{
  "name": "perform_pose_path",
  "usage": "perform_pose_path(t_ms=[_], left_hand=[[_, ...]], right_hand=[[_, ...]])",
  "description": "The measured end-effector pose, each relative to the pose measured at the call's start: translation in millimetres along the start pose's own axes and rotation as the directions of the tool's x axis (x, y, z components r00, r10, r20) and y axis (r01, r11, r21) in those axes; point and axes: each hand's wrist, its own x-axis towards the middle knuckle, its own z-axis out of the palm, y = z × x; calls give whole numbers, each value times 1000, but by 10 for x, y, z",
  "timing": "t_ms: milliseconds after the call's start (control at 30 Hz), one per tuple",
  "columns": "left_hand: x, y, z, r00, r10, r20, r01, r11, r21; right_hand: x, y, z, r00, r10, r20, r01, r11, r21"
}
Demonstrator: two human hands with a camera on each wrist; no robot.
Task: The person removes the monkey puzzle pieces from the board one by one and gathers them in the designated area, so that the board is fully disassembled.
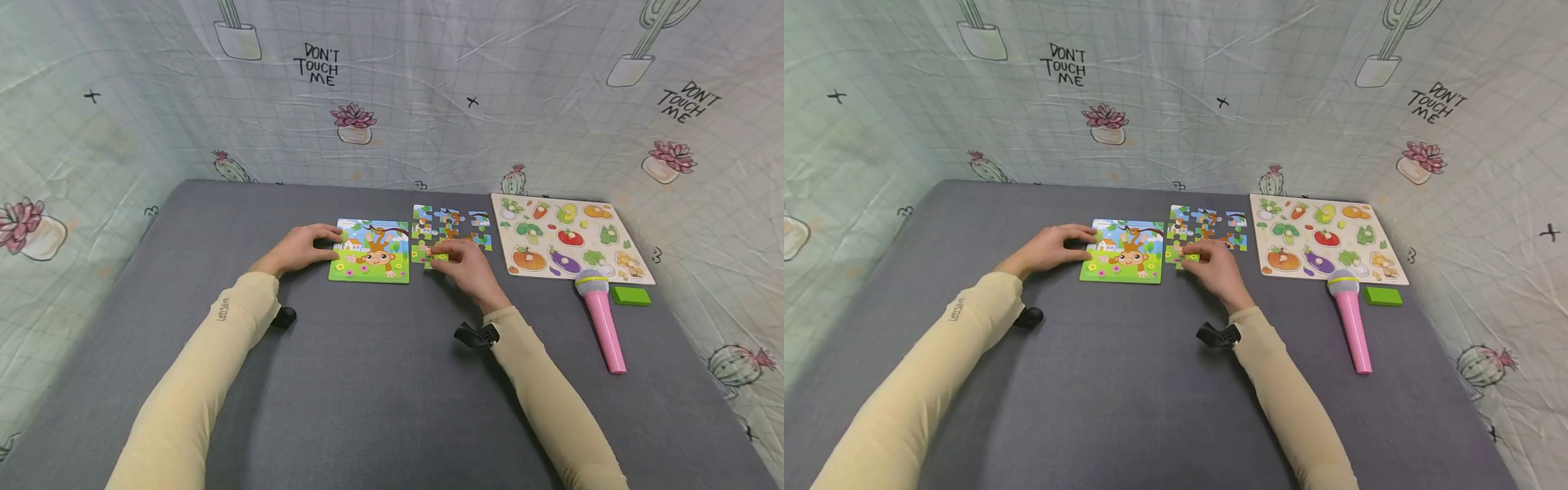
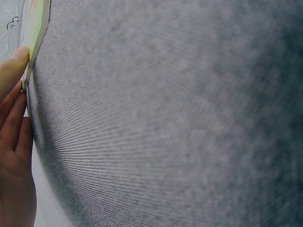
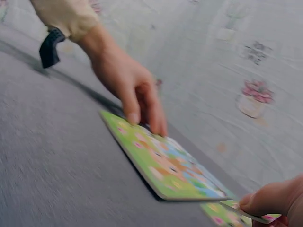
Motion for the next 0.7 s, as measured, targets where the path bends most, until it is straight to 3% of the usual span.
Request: perform_pose_path(t_ms=[300, 400, 567, 700], left_hand=[[5, -16, -1, 1000, 7, 1, -7, 1000, -3], [9, -14, 3, 1000, 3, 3, -3, 1000, -4], [12, -11, 7, 1000, 0, 10, 0, 1000, -1], [7, -12, 4, 1000, -1, 6, 1, 1000, 2]], right_hand=[[-45, 209, -495, 998, 40, -50, -47, 987, -156], [-49, 275, -632, 997, 73, -18, -75, 982, -175], [-60, 339, -732, 991, 124, 57, -113, 979, -168], [-60, 361, -730, 990, 125, 64, -113, 978, -175]])
